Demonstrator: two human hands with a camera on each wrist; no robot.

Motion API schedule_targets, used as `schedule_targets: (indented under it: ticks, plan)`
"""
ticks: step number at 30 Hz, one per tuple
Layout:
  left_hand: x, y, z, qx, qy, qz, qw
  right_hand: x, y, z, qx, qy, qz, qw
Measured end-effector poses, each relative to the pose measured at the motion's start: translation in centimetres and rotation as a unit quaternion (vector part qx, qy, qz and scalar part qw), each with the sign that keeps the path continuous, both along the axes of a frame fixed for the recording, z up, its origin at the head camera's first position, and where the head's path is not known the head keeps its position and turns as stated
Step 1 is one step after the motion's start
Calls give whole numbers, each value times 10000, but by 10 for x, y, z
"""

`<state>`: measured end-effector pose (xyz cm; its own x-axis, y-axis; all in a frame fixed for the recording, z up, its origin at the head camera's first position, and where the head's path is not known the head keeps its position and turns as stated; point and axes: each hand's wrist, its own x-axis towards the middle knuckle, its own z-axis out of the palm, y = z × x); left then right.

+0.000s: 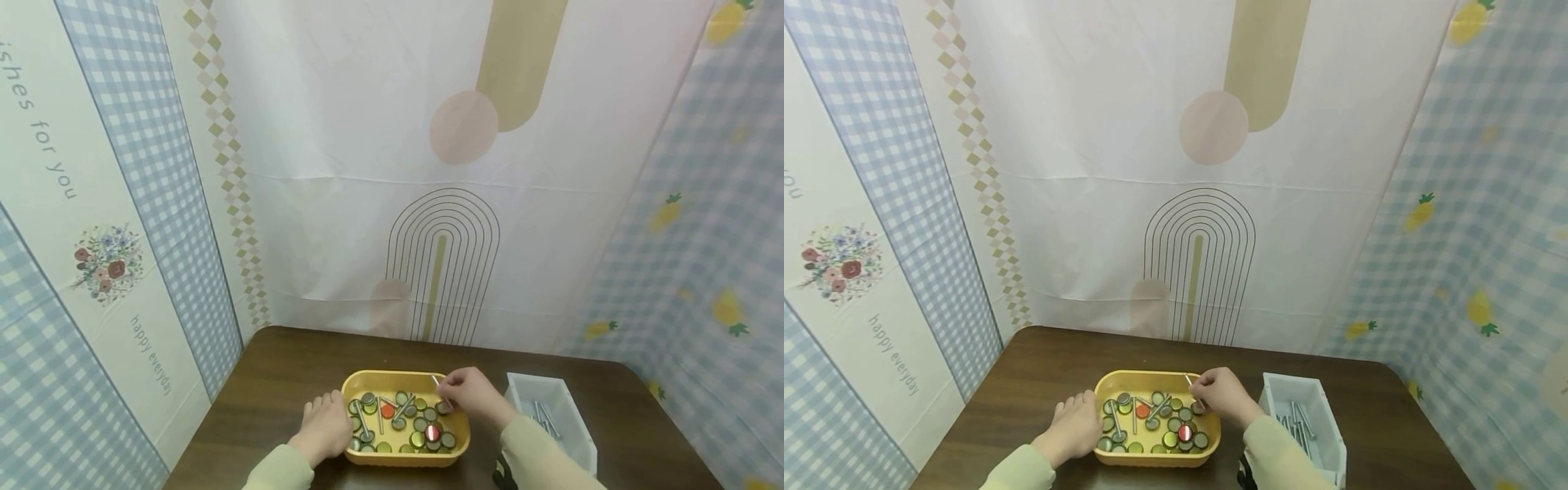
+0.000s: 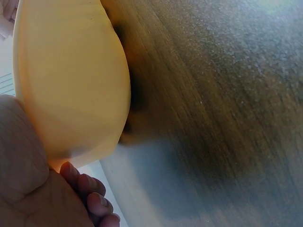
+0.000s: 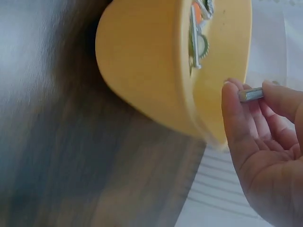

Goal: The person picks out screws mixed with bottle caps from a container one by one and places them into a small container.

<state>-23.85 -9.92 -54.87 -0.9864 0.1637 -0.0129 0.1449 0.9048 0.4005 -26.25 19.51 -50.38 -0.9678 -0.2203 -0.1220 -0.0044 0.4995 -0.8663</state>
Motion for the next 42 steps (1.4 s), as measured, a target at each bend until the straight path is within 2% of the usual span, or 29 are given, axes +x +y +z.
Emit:
schedule_targets:
  ticks: [5,9,15,20,25,28,33,36,42]
  plan:
    - [-1,0,0,-3,-6,13,10000,-2,15,4,588,428,-273,9970]
    - [-1,0,0,33,13,-6,10000,-1,30,8,682,537,-412,9954]
    - [0,1,0,52,37,-9,10000,6,60,14,420,400,-848,9947]
    - [1,1,0,9,-6,17,10000,16,93,17,119,97,-935,9955]
    - [2,1,0,26,96,-3,10000,21,121,17,118,-73,-1273,9918]
    - [2,1,0,49,80,2,10000,22,134,13,224,-85,-1493,9885]
    - [2,1,0,75,71,15,9999,26,149,3,755,-117,-1782,9810]
    - [2,1,-1,75,114,8,9999,29,154,-5,1074,-143,-1859,9766]
    - [2,0,-2,74,155,17,9999,32,158,-20,1346,-260,-1869,9728]
